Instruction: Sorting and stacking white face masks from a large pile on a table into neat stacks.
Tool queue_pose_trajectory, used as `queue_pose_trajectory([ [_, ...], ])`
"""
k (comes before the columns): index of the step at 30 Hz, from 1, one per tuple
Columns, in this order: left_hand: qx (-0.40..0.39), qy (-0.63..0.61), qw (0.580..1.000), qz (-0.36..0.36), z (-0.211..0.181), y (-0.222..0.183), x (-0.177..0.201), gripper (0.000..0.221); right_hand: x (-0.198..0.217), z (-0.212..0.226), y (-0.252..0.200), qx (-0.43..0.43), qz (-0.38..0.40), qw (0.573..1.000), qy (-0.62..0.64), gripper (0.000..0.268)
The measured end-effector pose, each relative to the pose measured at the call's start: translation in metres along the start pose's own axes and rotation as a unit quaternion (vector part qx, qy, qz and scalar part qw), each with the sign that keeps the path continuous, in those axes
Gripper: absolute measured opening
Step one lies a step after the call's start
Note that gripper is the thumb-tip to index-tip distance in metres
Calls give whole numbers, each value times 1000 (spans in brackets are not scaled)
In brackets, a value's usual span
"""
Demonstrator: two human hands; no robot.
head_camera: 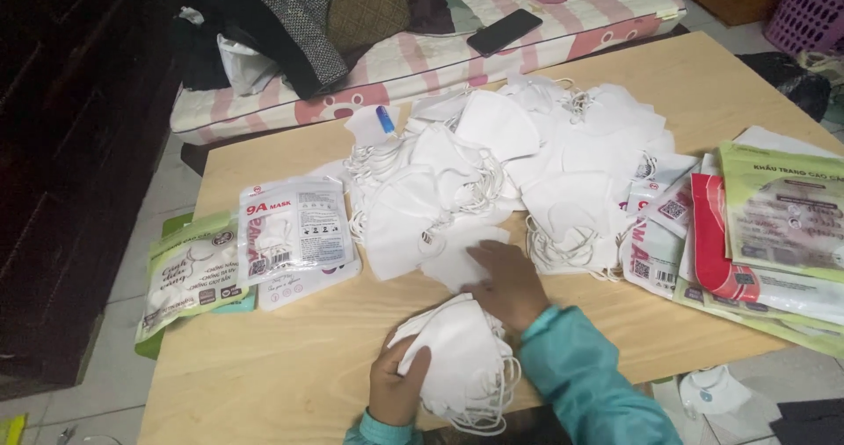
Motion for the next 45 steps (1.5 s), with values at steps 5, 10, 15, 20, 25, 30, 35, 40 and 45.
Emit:
queue_pose_trajectory([
  [5, -13, 10, 1000, 4, 1, 0, 0, 25, -29, 4, 9, 25, 13, 989, -143, 76],
  [10, -43, -3, 999, 7, -10, 0, -1, 27, -17, 2, 13, 32, -7, 986, -163, 43],
  [15, -11, -20, 1000, 10, 2, -2, -1, 28, 38, -11, 8, -14, -89, 995, -41, 47],
  [20, 6, -3, 1000, 2, 18, 5, -5, 29, 138, 11, 5, 60, -243, 962, -108, 51],
  [25, 46, 55, 997, -26, 19, 44, -32, 34, 111, -92, -5, -71, -153, 964, -204, 61],
  [30, -20, 229, 973, 0, 17, 124, -84, 44, 117, -79, -21, 7, -285, 943, -170, 43],
  [35, -140, 191, 971, -16, -40, 127, -119, 32, 128, -63, -36, -25, -311, 939, -147, 20],
  [40, -174, 166, 969, -49, -94, 91, -117, 32, 128, -42, -31, -29, -279, 955, -96, 30],
  [45, -233, 166, 953, -96, -129, 62, -107, 31, 104, 29, -43, 120, -233, 964, -48, 23],
])
Point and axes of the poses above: each hand's wrist, its own y-axis towards the middle knuckle, its own x-axis out of the back of the hand, z = x × y, the point moved 10 cm from there along y, towards the middle knuckle, and after that the axes turned 4 degrees about y, right-handed, at the moved point
